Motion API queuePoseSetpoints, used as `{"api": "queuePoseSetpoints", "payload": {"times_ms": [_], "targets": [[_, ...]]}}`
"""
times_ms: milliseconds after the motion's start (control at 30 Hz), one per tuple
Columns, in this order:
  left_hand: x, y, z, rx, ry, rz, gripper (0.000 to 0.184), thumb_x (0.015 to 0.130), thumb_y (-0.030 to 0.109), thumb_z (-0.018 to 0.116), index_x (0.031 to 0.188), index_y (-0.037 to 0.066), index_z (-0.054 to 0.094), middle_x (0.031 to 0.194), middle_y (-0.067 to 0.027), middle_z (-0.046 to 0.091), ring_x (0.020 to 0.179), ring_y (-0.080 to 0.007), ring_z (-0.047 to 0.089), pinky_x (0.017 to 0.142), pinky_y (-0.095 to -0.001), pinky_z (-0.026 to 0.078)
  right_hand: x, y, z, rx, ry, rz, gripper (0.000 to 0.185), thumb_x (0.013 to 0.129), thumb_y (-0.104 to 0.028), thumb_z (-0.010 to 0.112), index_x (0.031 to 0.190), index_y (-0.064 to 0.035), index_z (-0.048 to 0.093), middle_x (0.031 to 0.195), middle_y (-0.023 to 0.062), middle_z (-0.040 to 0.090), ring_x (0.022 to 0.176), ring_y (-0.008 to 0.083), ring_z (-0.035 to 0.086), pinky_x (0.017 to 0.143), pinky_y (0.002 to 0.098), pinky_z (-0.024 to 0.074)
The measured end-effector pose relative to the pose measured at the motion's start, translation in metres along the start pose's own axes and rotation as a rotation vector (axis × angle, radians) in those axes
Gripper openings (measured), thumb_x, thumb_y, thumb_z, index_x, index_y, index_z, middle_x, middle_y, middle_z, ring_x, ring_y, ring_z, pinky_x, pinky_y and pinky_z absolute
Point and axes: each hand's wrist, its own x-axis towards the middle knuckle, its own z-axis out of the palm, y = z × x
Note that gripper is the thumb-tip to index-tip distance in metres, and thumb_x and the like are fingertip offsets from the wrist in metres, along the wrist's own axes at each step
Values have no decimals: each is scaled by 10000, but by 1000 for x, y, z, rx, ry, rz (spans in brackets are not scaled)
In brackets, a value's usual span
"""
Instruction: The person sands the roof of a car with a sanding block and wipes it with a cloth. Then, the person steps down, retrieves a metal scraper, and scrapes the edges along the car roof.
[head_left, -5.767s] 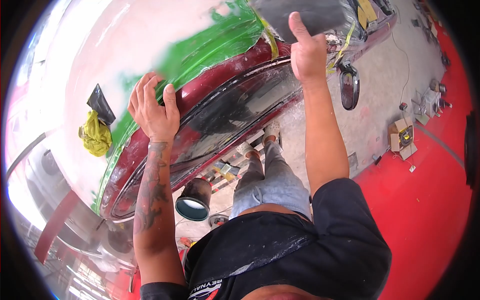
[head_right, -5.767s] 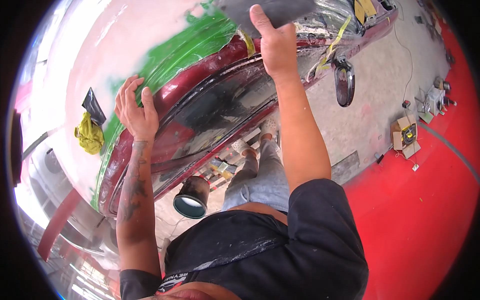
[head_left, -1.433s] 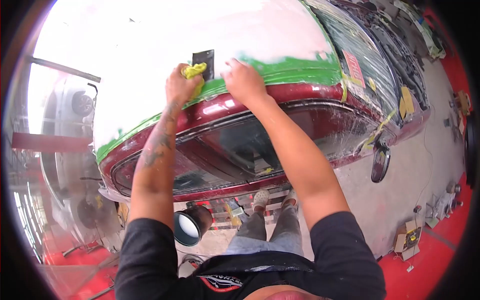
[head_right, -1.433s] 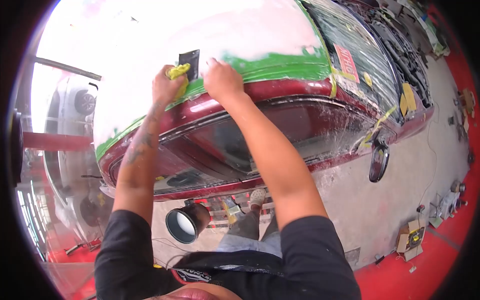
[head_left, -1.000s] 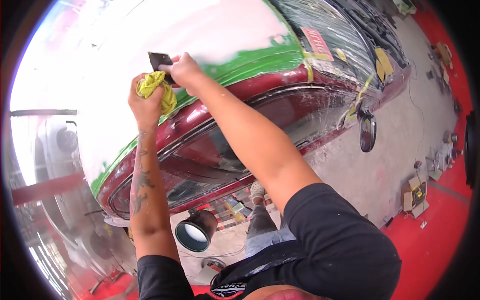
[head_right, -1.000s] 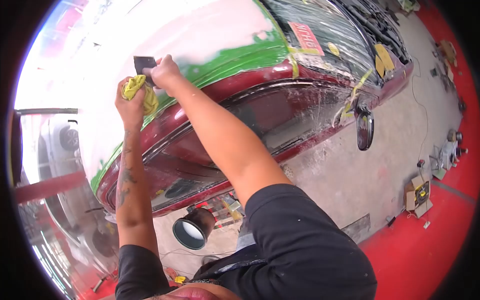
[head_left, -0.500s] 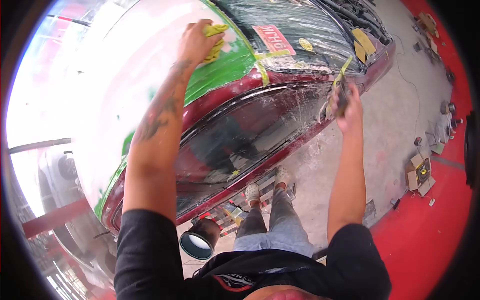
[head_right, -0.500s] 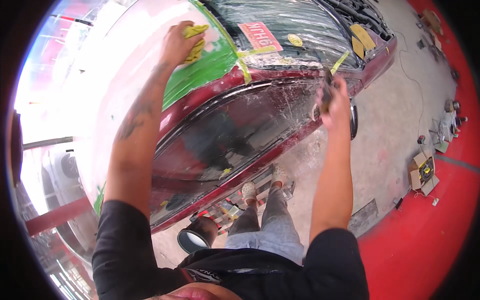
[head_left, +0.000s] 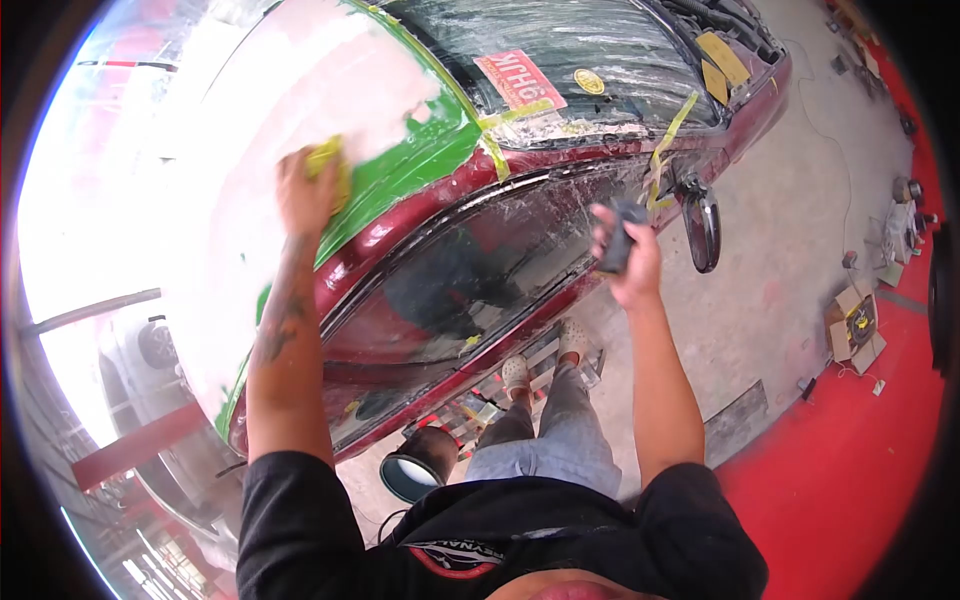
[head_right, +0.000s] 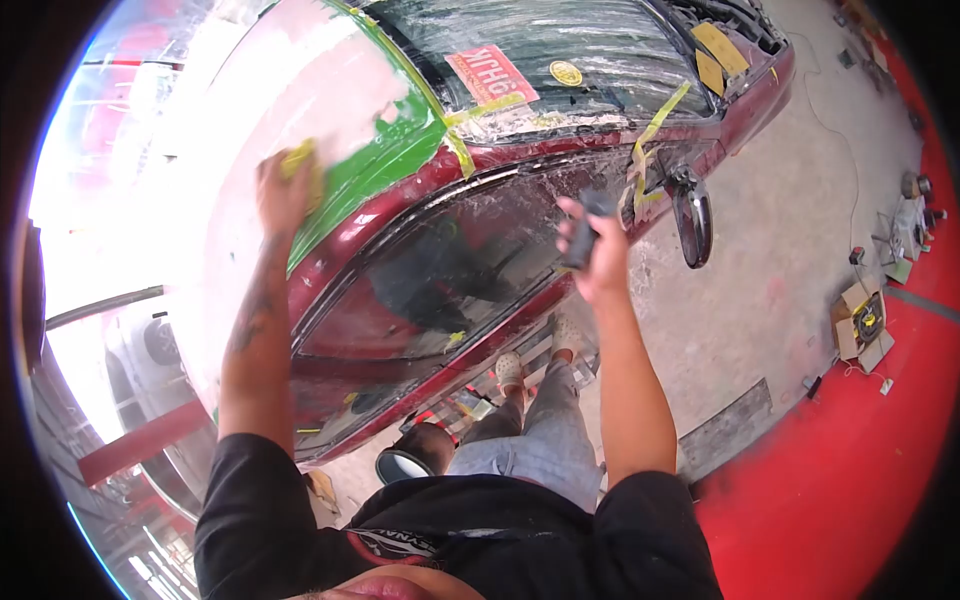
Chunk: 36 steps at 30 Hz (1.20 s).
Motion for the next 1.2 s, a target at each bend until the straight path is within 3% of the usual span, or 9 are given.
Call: {"api": "queuePoseSetpoints", "payload": {"times_ms": [67,100,167,267,400,600,800,1133,1200], "targets": [[-40,-53,-9,109,134,-329,752,886,594,619,1425,85,490,1392,-201,508,1293,-382,496,1063,-504,392,20,12,50,-325,-62,-99,362,922,-162,515,1274,-89,550,1168,178,677,848,233,624,727,386,537],[-54,-59,-10,110,131,-332,752,886,594,619,1425,85,490,1392,-201,508,1293,-382,496,1063,-504,392,28,19,76,-552,-80,-157,361,920,-142,524,1269,-66,575,1171,180,675,877,244,629,770,391,540],[-64,-64,-9,21,174,-298,779,901,605,589,1464,91,430,1412,-211,491,1341,-384,441,1104,-527,322,52,34,114,-1300,-271,-936,295,877,-118,566,1138,-8,648,1161,174,669,973,298,640,834,381,543],[-56,-52,-13,54,99,-346,769,912,595,578,1471,93,415,1436,-216,468,1350,-383,428,1119,-530,287,60,49,167,-1536,-313,-1070,258,873,-126,590,1081,-13,691,1165,141,685,998,321,631,871,395,534],[-56,-54,-14,48,76,-351,769,912,585,584,1475,92,408,1442,-216,462,1353,-385,420,1125,-524,275,79,66,185,-1752,-243,-1051,262,873,-149,611,1099,-51,702,1156,73,717,962,305,634,843,405,544],[-55,-49,-15,56,63,-367,754,911,563,592,1471,93,411,1435,-215,466,1365,-388,396,1129,-523,264,85,80,195,-1873,-141,-1073,219,884,-149,587,1048,-61,704,1110,61,725,911,299,626,780,385,558],[-54,-46,-16,73,70,-332,743,928,553,575,1470,71,419,1425,-225,485,1344,-402,428,1123,-516,286,88,85,205,-1916,-143,-986,169,897,-88,544,981,-20,673,984,81,710,894,311,616,773,389,549],[-55,-50,-16,77,74,-312,722,934,525,588,1461,57,428,1393,-231,508,1323,-404,445,1113,-510,302,96,78,204,-1838,-220,-961,233,891,-60,531,1069,6,667,1037,113,706,934,313,610,817,391,532],[-57,-50,-17,72,72,-306,714,936,517,589,1458,56,431,1391,-232,510,1320,-403,448,1109,-509,307,103,73,213,-1851,-260,-871,265,887,-53,528,1104,17,664,1067,116,708,931,324,608,831,387,527]]}}
